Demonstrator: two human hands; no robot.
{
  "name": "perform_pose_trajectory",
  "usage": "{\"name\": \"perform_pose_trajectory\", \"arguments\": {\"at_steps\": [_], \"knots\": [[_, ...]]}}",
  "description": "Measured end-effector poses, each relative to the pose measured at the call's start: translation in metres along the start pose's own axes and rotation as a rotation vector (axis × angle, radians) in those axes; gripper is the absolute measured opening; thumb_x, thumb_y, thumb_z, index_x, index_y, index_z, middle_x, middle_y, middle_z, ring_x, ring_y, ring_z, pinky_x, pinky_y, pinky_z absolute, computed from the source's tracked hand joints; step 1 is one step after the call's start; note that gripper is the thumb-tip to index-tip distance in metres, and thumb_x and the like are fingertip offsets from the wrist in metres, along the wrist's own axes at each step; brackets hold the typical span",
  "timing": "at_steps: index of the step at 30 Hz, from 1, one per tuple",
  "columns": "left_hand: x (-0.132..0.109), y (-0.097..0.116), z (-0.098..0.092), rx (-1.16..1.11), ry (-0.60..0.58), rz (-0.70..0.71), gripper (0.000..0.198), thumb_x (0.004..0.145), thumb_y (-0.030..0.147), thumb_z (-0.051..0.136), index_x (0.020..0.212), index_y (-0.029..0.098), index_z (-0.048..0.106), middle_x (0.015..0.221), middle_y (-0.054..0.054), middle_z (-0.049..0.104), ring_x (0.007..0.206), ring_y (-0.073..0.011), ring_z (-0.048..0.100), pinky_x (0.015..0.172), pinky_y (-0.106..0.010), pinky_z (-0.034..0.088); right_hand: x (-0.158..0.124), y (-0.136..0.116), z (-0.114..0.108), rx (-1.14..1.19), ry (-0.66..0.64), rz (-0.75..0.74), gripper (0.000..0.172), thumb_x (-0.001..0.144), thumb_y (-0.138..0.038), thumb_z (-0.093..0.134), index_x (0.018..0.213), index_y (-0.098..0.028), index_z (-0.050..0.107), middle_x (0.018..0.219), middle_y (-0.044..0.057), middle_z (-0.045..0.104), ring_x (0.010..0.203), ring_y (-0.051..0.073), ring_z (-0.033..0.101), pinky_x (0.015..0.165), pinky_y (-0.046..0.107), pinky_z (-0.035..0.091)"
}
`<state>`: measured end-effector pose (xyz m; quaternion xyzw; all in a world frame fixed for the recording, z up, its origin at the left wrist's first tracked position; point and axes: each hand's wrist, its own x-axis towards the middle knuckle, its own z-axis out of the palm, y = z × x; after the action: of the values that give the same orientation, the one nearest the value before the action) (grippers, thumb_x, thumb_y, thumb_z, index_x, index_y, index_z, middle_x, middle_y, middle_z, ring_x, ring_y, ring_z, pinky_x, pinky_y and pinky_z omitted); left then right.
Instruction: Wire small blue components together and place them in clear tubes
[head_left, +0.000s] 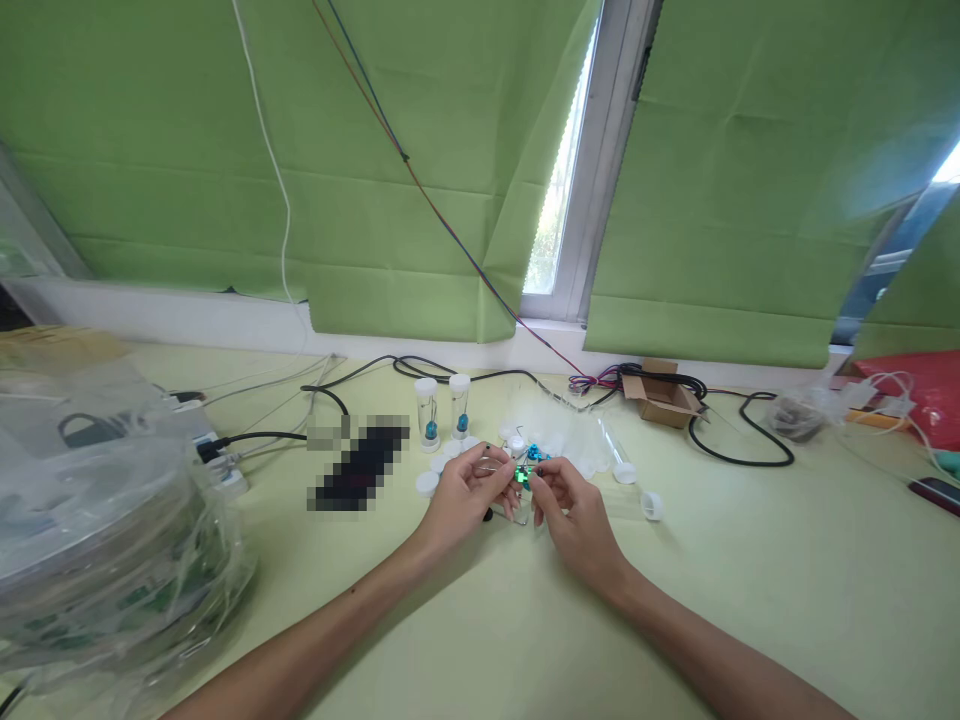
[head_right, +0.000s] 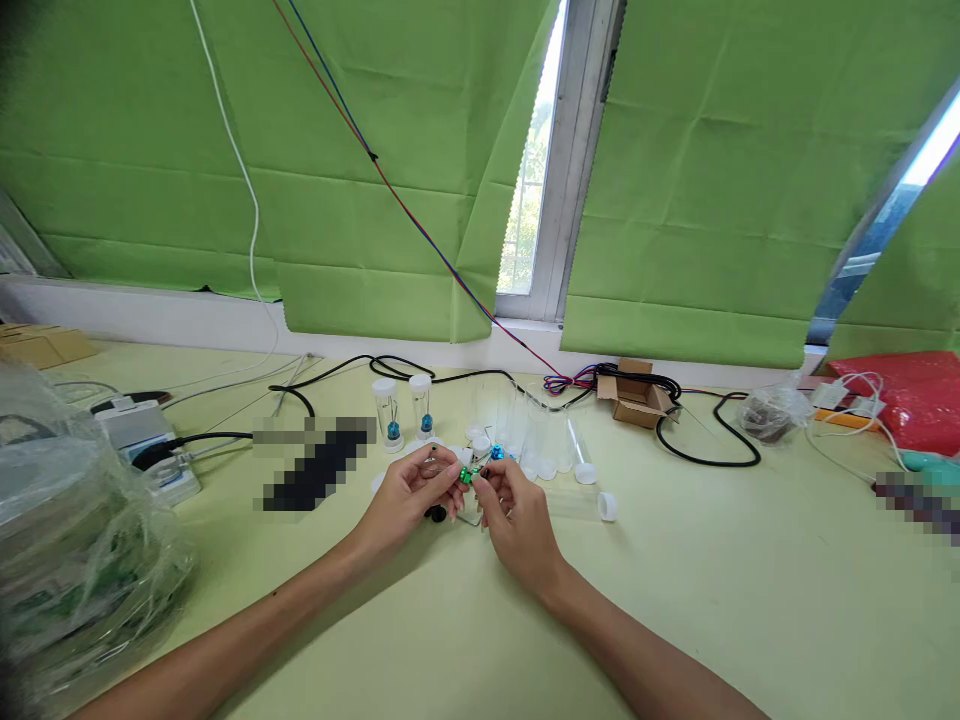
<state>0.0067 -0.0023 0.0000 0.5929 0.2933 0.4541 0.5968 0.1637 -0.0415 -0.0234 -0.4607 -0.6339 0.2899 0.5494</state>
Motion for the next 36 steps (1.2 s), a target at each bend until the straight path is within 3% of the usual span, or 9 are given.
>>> {"name": "perform_pose_trajectory", "arguments": {"at_steps": [4,7,13,19,26,33,36], "knots": [[0.0002,-0.0007,-0.0002,0.015,-0.014,0.004,0.030,0.079,0.044,0.070,0.081,0.018,0.055,0.064,0.000,0.063,0.056,-0.0148,0.062,0.053,-0.027,0.052,0.0010,0.0029,-0.0003,-0.024,-0.004,0.042,0.032,0.094,-0.048,0.048,0.077,-0.020,0.053,0.055,-0.004,0.049,0.048,0.012,0.049,0.048,0.024,0.041],[0.0010,-0.0009,-0.0009,0.016,-0.015,0.011,0.030,0.078,0.044,0.070,0.080,0.018,0.055,0.065,0.000,0.063,0.056,-0.0147,0.062,0.052,-0.027,0.052,0.0009,0.0036,-0.0001,-0.032,0.002,0.053,0.033,0.094,-0.048,0.047,0.078,-0.020,0.053,0.051,-0.005,0.046,0.045,0.011,0.045,0.046,0.023,0.038],[0.0036,-0.0035,-0.0050,0.031,0.002,0.046,0.026,0.083,0.041,0.067,0.082,0.018,0.055,0.063,0.001,0.061,0.051,-0.0118,0.057,0.047,-0.024,0.048,-0.0004,-0.0003,0.0000,-0.013,-0.011,-0.008,0.024,0.094,-0.043,0.050,0.103,-0.020,0.052,0.068,-0.003,0.054,0.053,0.012,0.054,0.048,0.023,0.041],[0.0035,-0.0050,-0.0055,0.042,0.007,0.033,0.026,0.083,0.041,0.066,0.081,0.018,0.055,0.064,0.001,0.060,0.050,-0.0106,0.055,0.045,-0.022,0.044,-0.0007,-0.0001,0.0002,0.004,-0.032,0.002,0.023,0.095,-0.041,0.050,0.101,-0.020,0.054,0.068,-0.002,0.055,0.052,0.012,0.055,0.046,0.023,0.041],[0.0033,-0.0072,-0.0068,0.075,-0.004,0.032,0.026,0.085,0.041,0.065,0.080,0.017,0.055,0.065,0.001,0.060,0.049,-0.0098,0.053,0.045,-0.022,0.043,0.0021,-0.0005,-0.0011,-0.038,-0.026,0.037,0.030,0.095,-0.044,0.047,0.083,-0.018,0.056,0.058,-0.004,0.050,0.046,0.010,0.047,0.046,0.023,0.038],[0.0033,-0.0085,-0.0085,0.096,0.040,0.087,0.024,0.086,0.040,0.064,0.082,0.018,0.055,0.066,0.001,0.060,0.050,-0.0098,0.053,0.045,-0.022,0.044,-0.0009,0.0010,-0.0018,-0.044,-0.012,-0.013,0.021,0.092,-0.038,0.055,0.103,-0.020,0.053,0.081,0.000,0.058,0.050,0.009,0.055,0.044,0.022,0.036],[0.0039,-0.0092,-0.0086,0.123,0.038,0.091,0.024,0.086,0.040,0.063,0.081,0.018,0.055,0.064,0.001,0.060,0.049,-0.0098,0.052,0.045,-0.022,0.043,-0.0005,0.0012,-0.0018,-0.016,-0.027,0.008,0.020,0.093,-0.039,0.054,0.100,-0.020,0.053,0.077,-0.001,0.057,0.048,0.010,0.054,0.043,0.022,0.037]]}}
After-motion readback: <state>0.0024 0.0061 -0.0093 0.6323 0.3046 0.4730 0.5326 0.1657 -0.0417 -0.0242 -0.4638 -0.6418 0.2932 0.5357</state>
